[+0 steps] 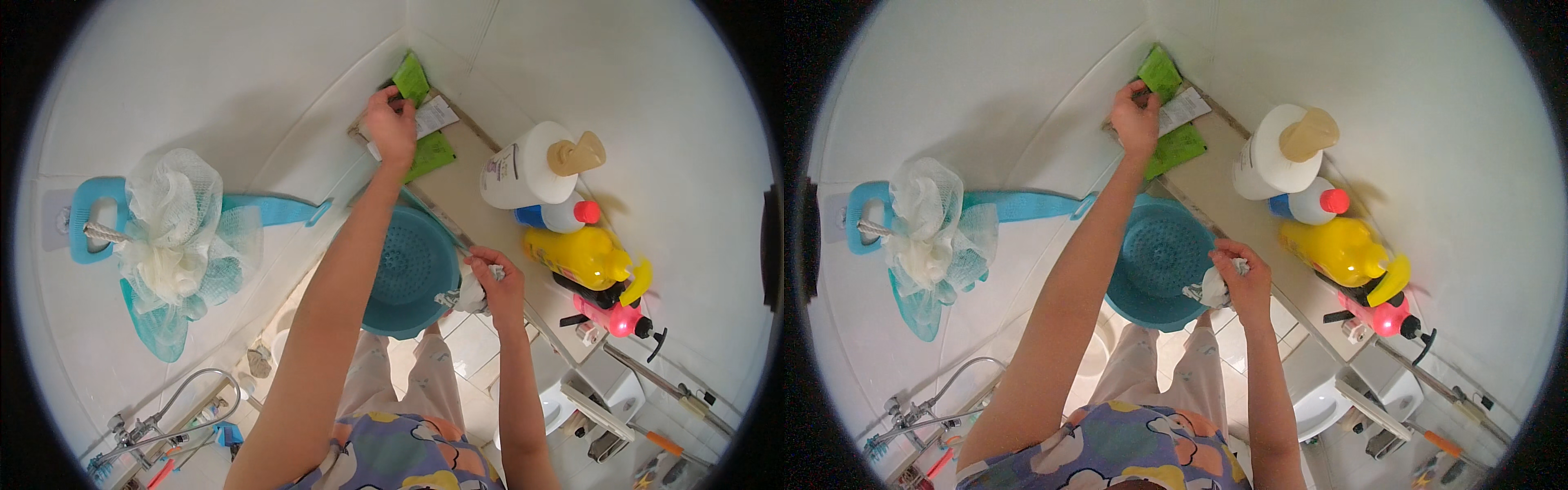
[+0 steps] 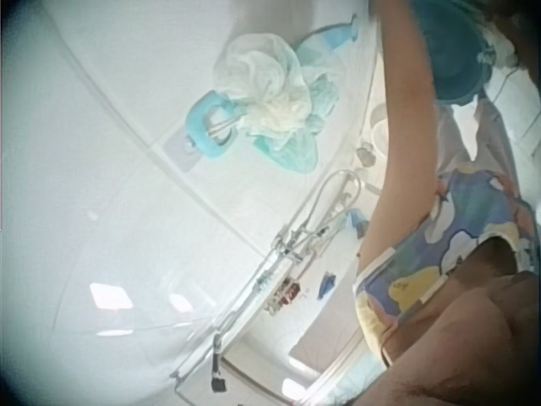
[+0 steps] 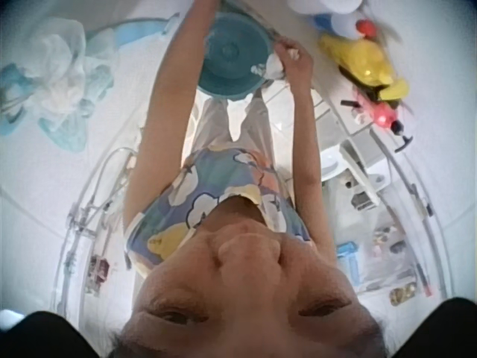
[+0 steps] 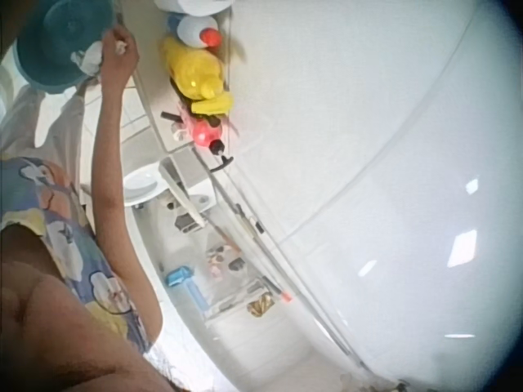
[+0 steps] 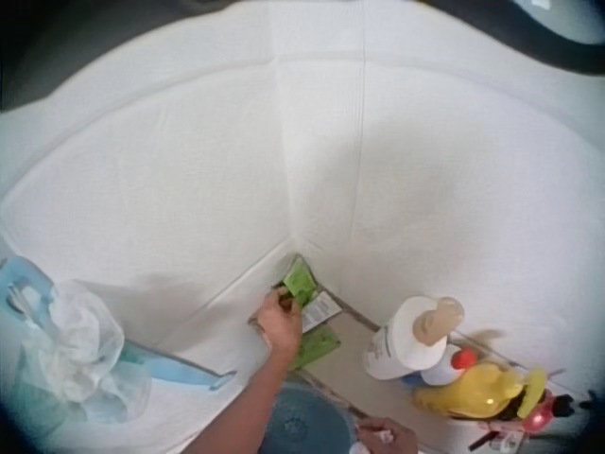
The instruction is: The person wipes the shower faucet with a cloth, rearranges toiletry bottles and packets on a shelf, rinses and wrings the cloth in a bucket of water, and wipes down the surfaces and control knobs of a washing machine with cloths.
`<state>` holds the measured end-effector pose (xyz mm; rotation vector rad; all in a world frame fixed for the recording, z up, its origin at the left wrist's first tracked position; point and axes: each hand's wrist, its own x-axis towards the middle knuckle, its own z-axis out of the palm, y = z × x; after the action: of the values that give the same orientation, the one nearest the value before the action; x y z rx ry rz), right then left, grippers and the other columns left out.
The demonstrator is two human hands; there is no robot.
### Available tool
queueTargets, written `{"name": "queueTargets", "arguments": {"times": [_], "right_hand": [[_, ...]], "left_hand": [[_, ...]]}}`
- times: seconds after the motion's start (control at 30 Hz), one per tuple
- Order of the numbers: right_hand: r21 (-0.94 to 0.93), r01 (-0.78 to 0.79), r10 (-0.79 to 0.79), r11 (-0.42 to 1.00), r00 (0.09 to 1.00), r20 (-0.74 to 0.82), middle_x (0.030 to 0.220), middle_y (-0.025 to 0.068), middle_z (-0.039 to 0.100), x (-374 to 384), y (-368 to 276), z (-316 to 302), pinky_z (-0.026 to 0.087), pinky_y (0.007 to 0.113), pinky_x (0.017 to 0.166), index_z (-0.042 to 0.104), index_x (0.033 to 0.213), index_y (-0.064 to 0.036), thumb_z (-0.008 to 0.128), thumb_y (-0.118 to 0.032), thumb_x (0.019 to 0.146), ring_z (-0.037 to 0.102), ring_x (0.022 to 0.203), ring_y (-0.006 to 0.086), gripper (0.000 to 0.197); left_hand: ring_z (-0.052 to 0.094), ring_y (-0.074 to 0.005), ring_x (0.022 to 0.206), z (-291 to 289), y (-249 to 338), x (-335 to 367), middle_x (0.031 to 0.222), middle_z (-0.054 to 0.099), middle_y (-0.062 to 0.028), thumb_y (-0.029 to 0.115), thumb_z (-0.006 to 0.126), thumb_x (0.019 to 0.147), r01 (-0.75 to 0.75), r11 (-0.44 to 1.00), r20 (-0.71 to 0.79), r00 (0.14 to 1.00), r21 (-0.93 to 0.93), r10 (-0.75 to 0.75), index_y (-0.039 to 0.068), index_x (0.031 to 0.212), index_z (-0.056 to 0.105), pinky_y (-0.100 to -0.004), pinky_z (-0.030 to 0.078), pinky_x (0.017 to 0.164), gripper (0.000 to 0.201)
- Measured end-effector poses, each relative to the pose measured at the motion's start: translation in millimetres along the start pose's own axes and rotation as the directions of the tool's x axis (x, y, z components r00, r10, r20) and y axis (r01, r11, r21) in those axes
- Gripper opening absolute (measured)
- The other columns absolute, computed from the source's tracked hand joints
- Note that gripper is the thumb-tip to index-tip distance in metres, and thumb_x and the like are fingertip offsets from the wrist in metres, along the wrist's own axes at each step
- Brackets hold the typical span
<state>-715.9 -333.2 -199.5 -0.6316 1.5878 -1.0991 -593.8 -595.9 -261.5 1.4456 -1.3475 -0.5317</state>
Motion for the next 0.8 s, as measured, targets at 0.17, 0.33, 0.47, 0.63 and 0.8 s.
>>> {"name": "queueTargets", "arguments": {"times": [0.17,0.33,0.47,0.63,0.8], "right_hand": [[0.032,-0.018,0.017,0.999,0.999,0.036,0.091,0.0063,0.068,7.0,-6.4,6.2,0.048,0.022,0.074,0.065,0.107,0.0002,0.066,-0.009,0.086,0.061,0.084,0.0110,0.023],[0.031,-0.054,0.053,0.998,0.998,0.034,0.091,0.0066,0.067,9.4,-4.3,8.0,0.048,0.022,0.074,0.065,0.107,0.0008,0.067,-0.009,0.086,0.061,0.085,0.0109,0.024],[0.042,-0.061,0.059,0.997,0.997,0.042,0.092,0.0071,0.067,10.4,-3.6,7.1,0.049,0.022,0.075,0.065,0.107,0.0010,0.067,-0.009,0.086,0.062,0.086,0.0109,0.024],[0.056,-0.066,0.064,0.996,0.997,0.049,0.093,0.0078,0.068,13.5,-2.4,5.2,0.049,0.022,0.075,0.065,0.107,0.0013,0.066,-0.008,0.086,0.062,0.085,0.0108,0.023],[0.057,-0.059,0.056,0.997,0.997,0.048,0.093,0.0077,0.068,18.5,-0.9,4.8,0.049,0.022,0.074,0.065,0.107,0.0013,0.067,-0.009,0.086,0.061,0.084,0.0102,0.024]], "left_hand": [[0.067,-0.0187,0.071,4.2,1.9,-9.8,0.081,0.068,-0.0127,0.004,0.072,0.074,0.054,0.994,-0.046,0.997,-0.090,-0.058,-0.003,0.099,0.061,-0.0311,0.052,0.067,0.028],[0.065,-0.0164,0.071,6.7,-3.5,-9.2,0.080,0.068,-0.0097,0.003,0.072,0.075,0.044,0.984,-0.058,0.997,-0.172,-0.055,0.002,0.097,0.063,-0.0291,0.051,0.066,0.024],[0.065,-0.0171,0.070,7.3,-1.9,-4.1,0.086,0.068,-0.0109,0.003,0.072,0.074,0.032,0.990,-0.052,0.998,-0.138,-0.039,0.003,0.101,0.065,-0.0292,0.051,0.067,0.027],[0.065,-0.0204,0.070,6.3,-5.5,11.4,0.089,0.068,-0.0144,0.004,0.073,0.073,-0.069,0.997,-0.025,0.997,-0.044,0.067,0.002,0.112,0.065,-0.0315,0.052,0.067,0.040],[0.066,-0.0197,0.070,11.0,-9.2,15.6,0.083,0.069,-0.0134,0.008,0.075,0.071,-0.030,0.999,-0.029,0.999,-0.016,0.029,0.000,0.109,0.065,-0.0319,0.052,0.066,0.039]]}}
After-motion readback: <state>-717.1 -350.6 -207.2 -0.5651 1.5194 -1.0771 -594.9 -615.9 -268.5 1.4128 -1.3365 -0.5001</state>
